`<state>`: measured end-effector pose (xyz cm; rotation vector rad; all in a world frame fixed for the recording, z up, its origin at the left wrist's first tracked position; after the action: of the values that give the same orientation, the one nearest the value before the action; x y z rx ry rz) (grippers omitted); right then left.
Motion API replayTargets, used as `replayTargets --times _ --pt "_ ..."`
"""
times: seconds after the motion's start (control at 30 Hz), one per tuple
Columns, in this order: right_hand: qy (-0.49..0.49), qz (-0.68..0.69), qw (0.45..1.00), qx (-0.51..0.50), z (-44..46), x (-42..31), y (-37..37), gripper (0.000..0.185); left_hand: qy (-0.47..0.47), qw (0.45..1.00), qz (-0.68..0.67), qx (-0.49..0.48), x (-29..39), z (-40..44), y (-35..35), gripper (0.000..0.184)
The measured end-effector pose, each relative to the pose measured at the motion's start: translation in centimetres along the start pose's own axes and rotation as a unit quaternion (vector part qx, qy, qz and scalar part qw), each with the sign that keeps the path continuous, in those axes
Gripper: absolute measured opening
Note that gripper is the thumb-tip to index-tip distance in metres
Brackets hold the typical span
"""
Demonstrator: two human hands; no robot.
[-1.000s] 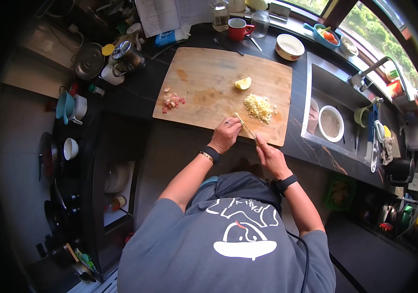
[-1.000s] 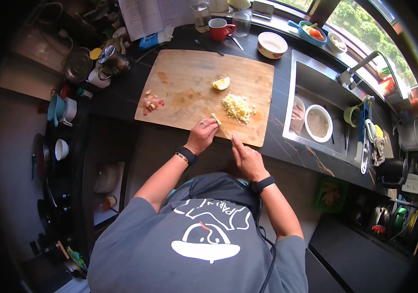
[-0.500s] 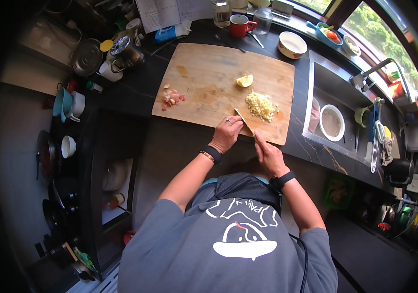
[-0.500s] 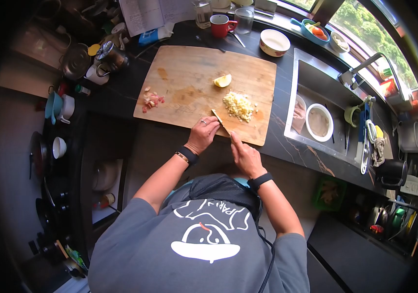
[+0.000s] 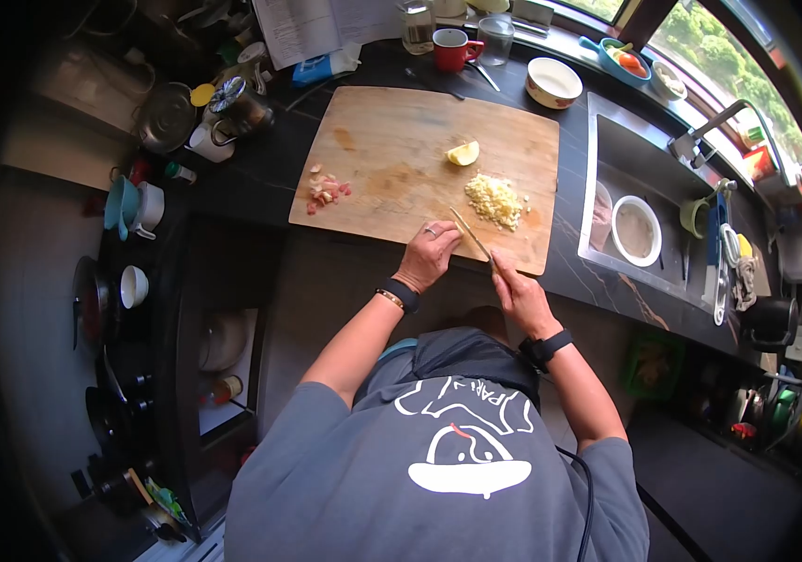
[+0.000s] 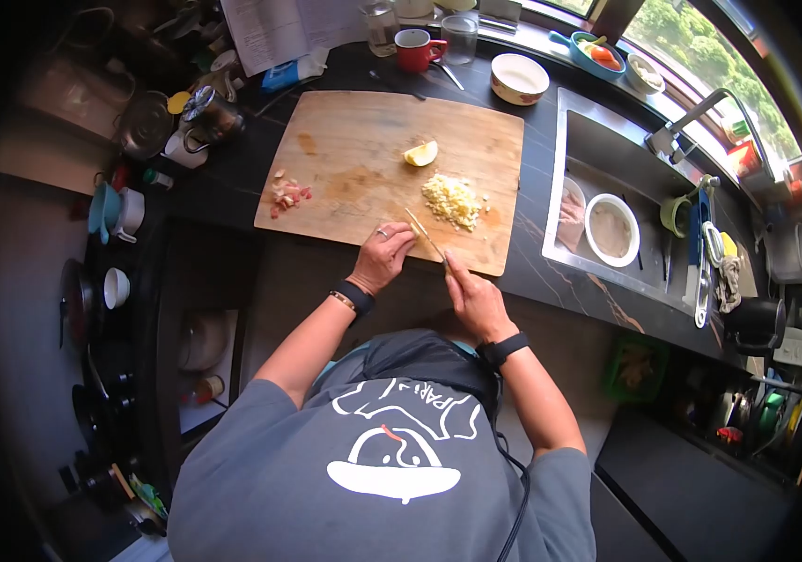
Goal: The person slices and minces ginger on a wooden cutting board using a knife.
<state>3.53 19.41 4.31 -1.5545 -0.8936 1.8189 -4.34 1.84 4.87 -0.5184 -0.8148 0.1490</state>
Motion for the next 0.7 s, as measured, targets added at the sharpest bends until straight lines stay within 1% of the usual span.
replayTargets --times 0.07,0.17,0.3,0.37,0.5,0.6,0.67,0.7 --pt "-0.013 -0.025 0.999 -0.024 -0.3 0.1 0.6 0.051 0.001 1.0 0.002 0.0 -0.1 0.0 0.0 0.015" --pt "-0.03 -0.038 0.999 -0.007 -0.5 -0.4 0.9 0.053 0.002 1.0 0.003 -0.001 -0.1 -0.1 0.1 0.014" --pt "-0.024 -0.068 0.997 -0.022 -0.5 -0.2 1.3 0.053 0.006 1.0 0.009 0.001 0.0 0.0 0.1 0.014" --pt "-0.021 -0.116 0.992 -0.035 -0.5 0.2 1.9 0.053 0.009 1.0 0.008 0.003 -0.1 -0.1 0.1 0.014" --pt "-0.021 -0.109 0.993 -0.03 -0.2 0.3 2.3 0.053 0.012 1.0 0.008 0.014 -0.1 -0.2 0.1 0.013" --pt "-0.011 -0.11 0.993 -0.044 0.0 0.3 2.2 0.052 0.011 1.0 0.011 0.015 -0.2 -0.3 0.1 0.014" --pt "0.006 -0.049 0.998 -0.039 0.1 0.4 1.8 0.048 0.013 1.0 0.012 0.015 0.0 -0.2 0.0 0.013" --pt "0.004 -0.05 0.998 -0.038 0.1 0.8 1.9 0.048 0.014 1.0 0.012 0.014 0.1 -0.2 -0.1 0.013"
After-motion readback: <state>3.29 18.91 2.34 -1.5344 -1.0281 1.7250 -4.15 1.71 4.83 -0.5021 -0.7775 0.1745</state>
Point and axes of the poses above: each hand's wrist, its own z-axis towards the middle knuckle, its own y-axis out of the palm, x = y × z, the point moved 7 cm from there along z, towards the middle knuckle, and after that the axes turned 11 degrees about -z, right-handed, at the moved point
